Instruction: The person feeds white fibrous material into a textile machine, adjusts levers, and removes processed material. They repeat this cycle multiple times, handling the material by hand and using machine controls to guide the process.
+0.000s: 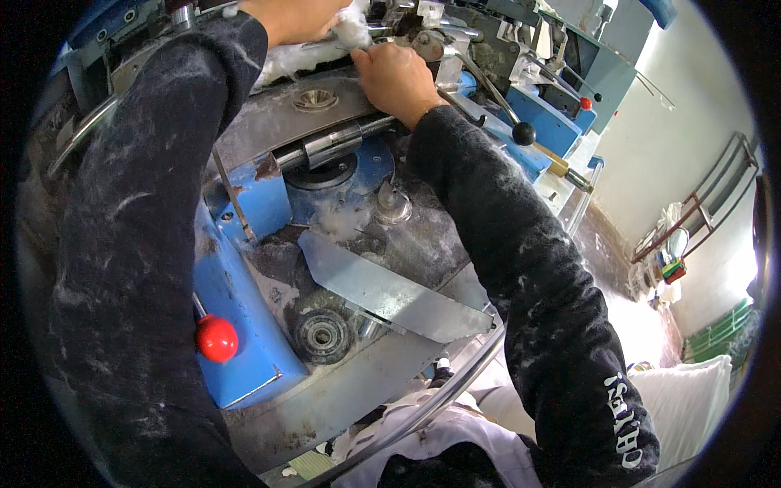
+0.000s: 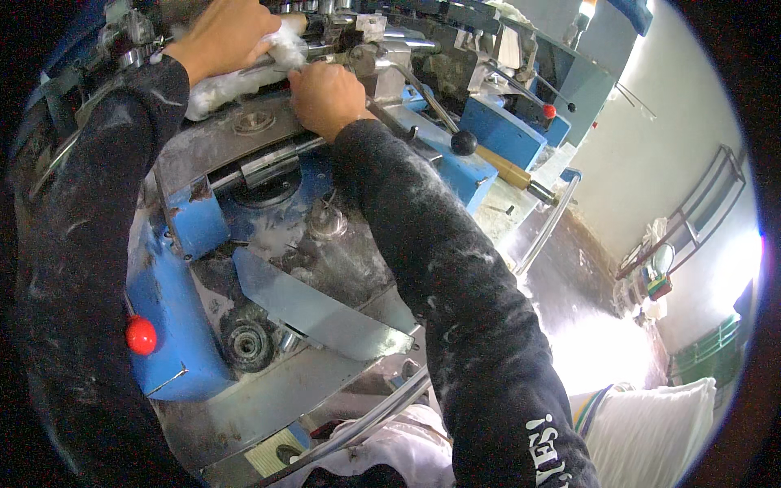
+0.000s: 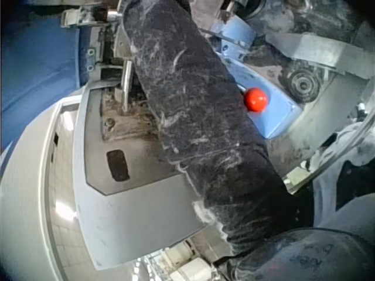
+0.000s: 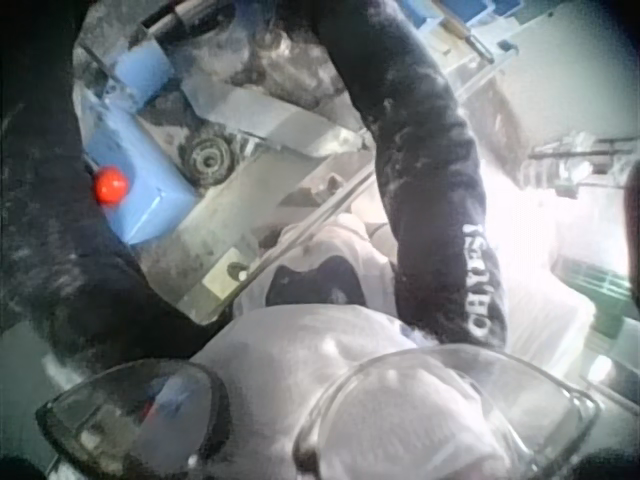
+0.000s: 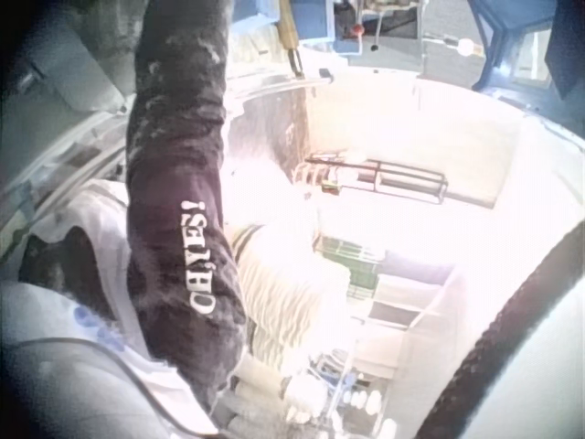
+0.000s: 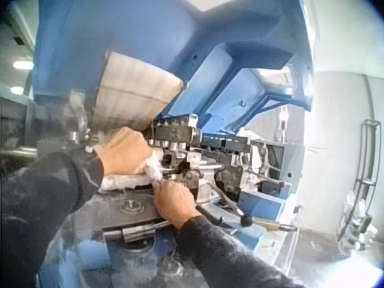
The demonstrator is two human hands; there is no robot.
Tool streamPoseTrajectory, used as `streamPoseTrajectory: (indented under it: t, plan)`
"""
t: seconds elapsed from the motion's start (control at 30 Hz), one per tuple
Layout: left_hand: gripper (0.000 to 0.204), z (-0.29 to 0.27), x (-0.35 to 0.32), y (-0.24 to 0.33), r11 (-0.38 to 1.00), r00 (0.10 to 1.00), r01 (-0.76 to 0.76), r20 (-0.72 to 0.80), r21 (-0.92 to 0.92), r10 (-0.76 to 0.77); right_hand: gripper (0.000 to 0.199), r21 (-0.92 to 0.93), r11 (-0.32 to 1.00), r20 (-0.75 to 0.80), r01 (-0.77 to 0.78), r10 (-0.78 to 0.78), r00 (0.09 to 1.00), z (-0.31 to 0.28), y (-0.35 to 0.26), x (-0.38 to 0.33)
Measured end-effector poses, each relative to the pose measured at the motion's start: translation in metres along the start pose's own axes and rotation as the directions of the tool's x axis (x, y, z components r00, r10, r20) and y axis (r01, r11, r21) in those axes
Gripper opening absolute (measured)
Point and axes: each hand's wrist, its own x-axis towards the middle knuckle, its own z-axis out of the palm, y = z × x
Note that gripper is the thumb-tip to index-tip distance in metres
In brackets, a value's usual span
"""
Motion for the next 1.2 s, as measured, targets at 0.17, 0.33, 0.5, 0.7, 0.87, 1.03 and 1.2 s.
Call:
streamPoseTrajectory:
  t: [0.17,0.33,0.5,0.7,0.87,1.03,1.2]
  plan:
    - [0.017,0.007,-0.003,-0.009,0.999,0.996,-0.033,0.077,-0.009,0.034,0.041,0.006,0.998,-0.075,0.061,-0.061,0.995,-0.018,-0.005,-0.012]
    - [0.027,0.009,-0.008,-0.01,0.995,0.996,-0.084,0.008,0.056,0.084,0.026,0.039,0.979,0.058,0.199,-0.201,0.978,-0.083,0.006,-0.101]
    - [0.042,-0.002,-0.012,0.001,0.991,1.0,-0.012,0.027,0.136,0.008,0.02,-0.101,0.991,0.286,0.089,-0.057,0.957,-0.083,0.015,-0.151]
    - [0.028,-0.005,-0.016,0.017,0.982,0.993,-0.037,0.113,0.186,0.016,0.025,0.053,0.992,0.26,0.115,-0.125,0.958,-0.083,0.028,-0.168]
    - [0.011,-0.002,-0.014,0.016,0.993,0.989,0.024,0.144,0.113,-0.04,0.019,0.317,0.929,-0.03,0.192,-0.192,0.981,-0.121,0.046,-0.198]
    - [0.026,0.002,-0.017,0.011,0.989,0.96,0.146,0.24,0.005,-0.143,0.014,0.427,0.893,-0.23,-0.145,0.262,0.937,-0.149,0.096,-0.266]
    - [0.036,0.007,-0.018,0.008,0.979,0.948,0.2,0.258,-0.026,-0.187,0.021,0.133,0.957,-0.185,-0.259,0.28,0.942,-0.127,0.137,-0.325]
